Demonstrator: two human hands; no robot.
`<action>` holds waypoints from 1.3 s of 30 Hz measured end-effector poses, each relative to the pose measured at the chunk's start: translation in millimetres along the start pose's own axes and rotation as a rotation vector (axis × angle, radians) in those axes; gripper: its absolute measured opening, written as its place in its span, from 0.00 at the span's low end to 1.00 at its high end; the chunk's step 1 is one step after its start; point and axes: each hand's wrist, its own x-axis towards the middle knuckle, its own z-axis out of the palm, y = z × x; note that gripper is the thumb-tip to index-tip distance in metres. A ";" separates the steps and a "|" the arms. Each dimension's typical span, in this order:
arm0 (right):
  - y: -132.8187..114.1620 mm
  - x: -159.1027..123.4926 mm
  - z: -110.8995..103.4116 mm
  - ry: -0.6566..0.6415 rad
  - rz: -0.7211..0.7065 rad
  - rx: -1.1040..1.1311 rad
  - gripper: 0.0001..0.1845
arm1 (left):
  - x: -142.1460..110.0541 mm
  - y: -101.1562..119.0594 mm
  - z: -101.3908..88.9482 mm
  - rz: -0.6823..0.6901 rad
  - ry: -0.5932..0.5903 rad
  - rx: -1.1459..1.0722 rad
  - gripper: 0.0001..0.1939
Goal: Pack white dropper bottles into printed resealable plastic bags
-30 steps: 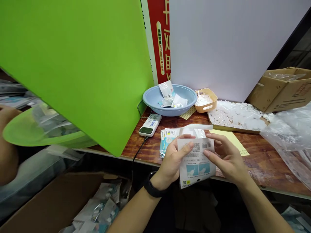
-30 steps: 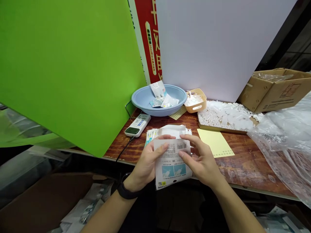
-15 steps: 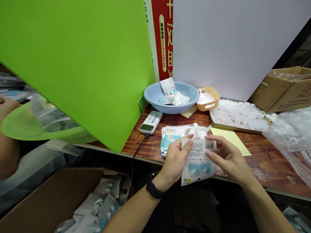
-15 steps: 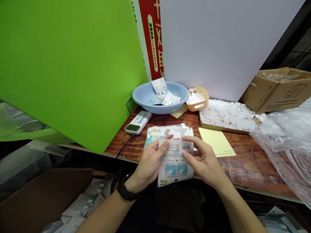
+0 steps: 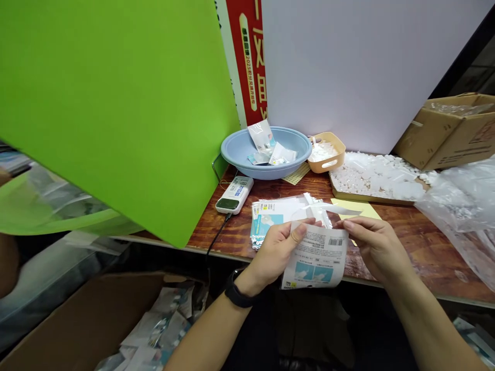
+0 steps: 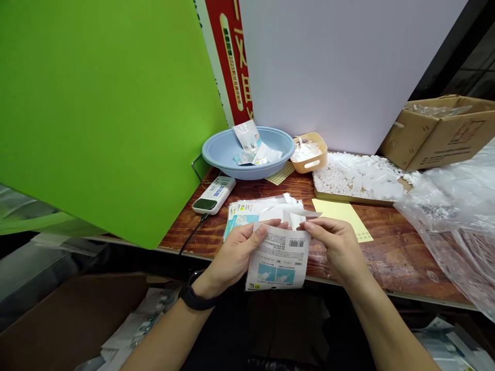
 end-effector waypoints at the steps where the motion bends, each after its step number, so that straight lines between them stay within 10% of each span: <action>1: -0.7 0.3 -1.1 0.020 0.022 0.004 0.12 | -0.3 0.4 -0.1 -0.005 -0.012 -0.005 0.20; 13: 2.1 -3.2 -2.4 0.054 -0.238 0.122 0.09 | 3.5 -1.6 -1.8 -0.031 0.034 -0.147 0.17; 18: -1.5 -11.9 -7.6 -0.160 -0.450 -0.185 0.10 | 2.1 2.0 -5.0 -0.043 0.031 -0.177 0.17; 26: -5.3 -10.7 -8.8 -0.285 -0.218 -0.308 0.07 | -0.9 2.1 -4.1 -0.127 -0.028 -0.174 0.17; 39: 1.0 -21.6 18.3 0.037 -0.135 -0.029 0.17 | 2.8 2.4 -4.1 -0.045 0.049 -0.208 0.17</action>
